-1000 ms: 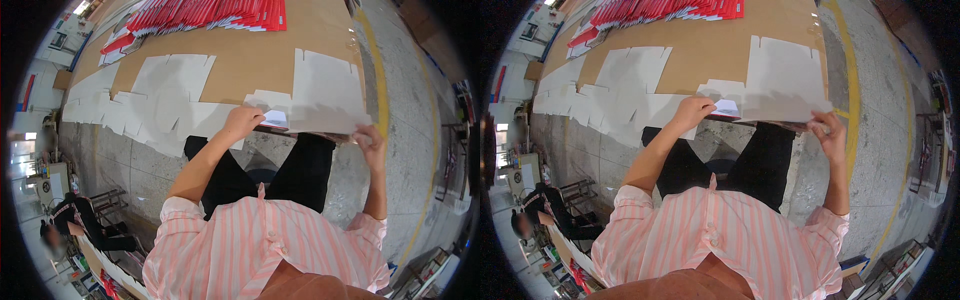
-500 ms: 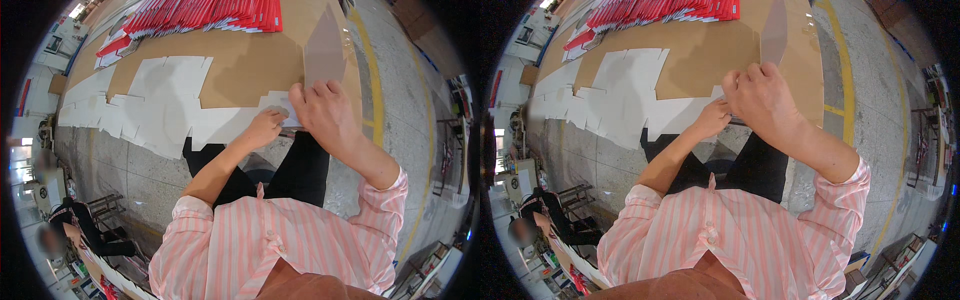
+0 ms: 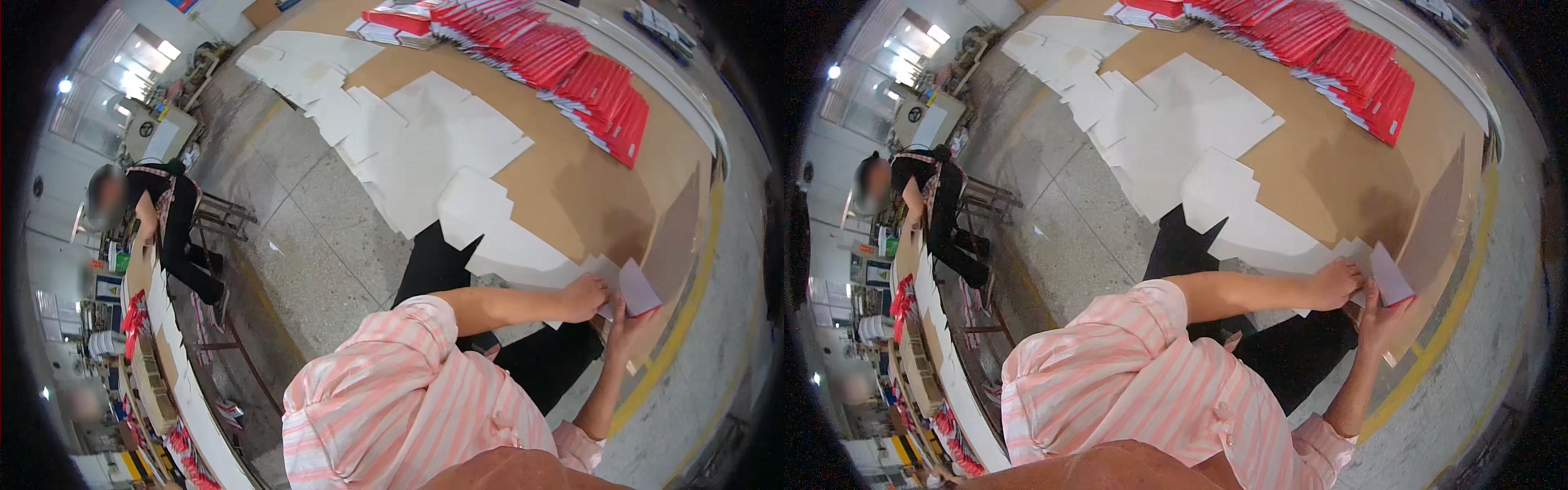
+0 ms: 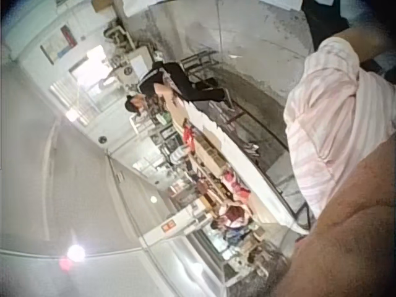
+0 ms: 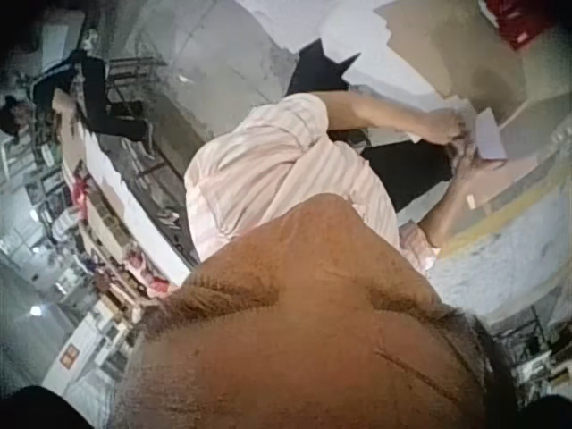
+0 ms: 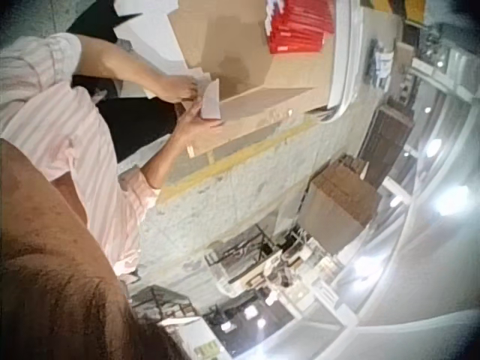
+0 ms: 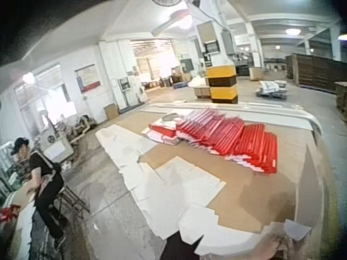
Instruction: Folding cardboard inserts and placing them into product packaging boxes.
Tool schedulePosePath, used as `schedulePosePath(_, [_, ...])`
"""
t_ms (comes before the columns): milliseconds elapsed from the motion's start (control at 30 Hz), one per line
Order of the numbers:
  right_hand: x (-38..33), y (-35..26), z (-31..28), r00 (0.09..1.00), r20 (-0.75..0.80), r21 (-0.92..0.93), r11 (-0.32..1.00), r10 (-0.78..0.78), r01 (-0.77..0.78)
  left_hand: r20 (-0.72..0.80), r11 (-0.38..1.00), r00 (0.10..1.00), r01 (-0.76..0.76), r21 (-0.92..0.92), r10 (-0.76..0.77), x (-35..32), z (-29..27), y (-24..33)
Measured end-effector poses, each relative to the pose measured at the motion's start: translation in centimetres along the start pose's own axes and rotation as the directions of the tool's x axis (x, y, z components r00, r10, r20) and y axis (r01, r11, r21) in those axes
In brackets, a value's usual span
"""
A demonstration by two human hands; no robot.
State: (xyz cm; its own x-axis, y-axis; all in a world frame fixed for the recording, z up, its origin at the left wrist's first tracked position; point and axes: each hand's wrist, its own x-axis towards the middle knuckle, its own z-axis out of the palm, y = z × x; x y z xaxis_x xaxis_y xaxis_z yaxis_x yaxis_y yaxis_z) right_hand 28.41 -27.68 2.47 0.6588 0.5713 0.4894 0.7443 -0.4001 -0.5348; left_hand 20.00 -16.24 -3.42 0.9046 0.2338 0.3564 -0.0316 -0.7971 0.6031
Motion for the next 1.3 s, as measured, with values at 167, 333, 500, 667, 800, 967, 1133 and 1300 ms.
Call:
schedulePosePath(167, [-0.2,-1.7,2.9,0.873,0.272,-0.284,0.833,-0.405,0.474,0.016,0.999,0.999,0.038,0.008,-0.038,-3.3,-2.5,-2.0])
schedulePosePath(333, [-0.2,0.2,3.5,0.895,0.304,-0.293,0.862,-0.327,0.414,0.333,0.922,0.926,-0.277,0.272,0.180,-9.2,-12.8,-3.7])
schedulePosePath(500, [0.5,-1.0,3.1,0.956,0.118,-0.029,0.961,-0.269,0.274,0.079,0.872,0.962,-0.270,0.409,0.261,-7.7,-18.5,-4.0])
schedulePosePath(667, [-0.1,-1.0,2.9,0.947,0.074,-0.019,0.949,-0.313,0.316,0.154,0.740,0.986,-0.154,0.655,0.069,-3.5,-17.5,-5.6])
schedulePosePath(800, [-0.5,-0.9,3.9,0.903,0.227,-0.260,0.871,-0.364,0.417,0.038,0.751,0.998,0.006,0.660,-0.041,-3.3,-18.6,-5.4])
schedulePosePath(967, [-0.5,0.4,2.0,0.907,0.296,-0.383,0.833,-0.299,0.399,-0.124,0.936,0.992,0.009,0.351,0.037,-9.3,-25.9,-5.6])
schedulePosePath(1133, [-1.6,2.1,-0.5,0.922,0.315,-0.388,0.855,-0.227,0.343,0.146,0.802,0.985,-0.159,0.576,0.091,-13.3,-25.6,-10.6])
schedulePosePath(1300, [-2.2,2.5,-0.9,0.924,0.295,-0.388,0.853,-0.242,0.348,-0.061,0.933,0.998,0.000,0.360,0.024,-9.3,-24.9,-10.7])
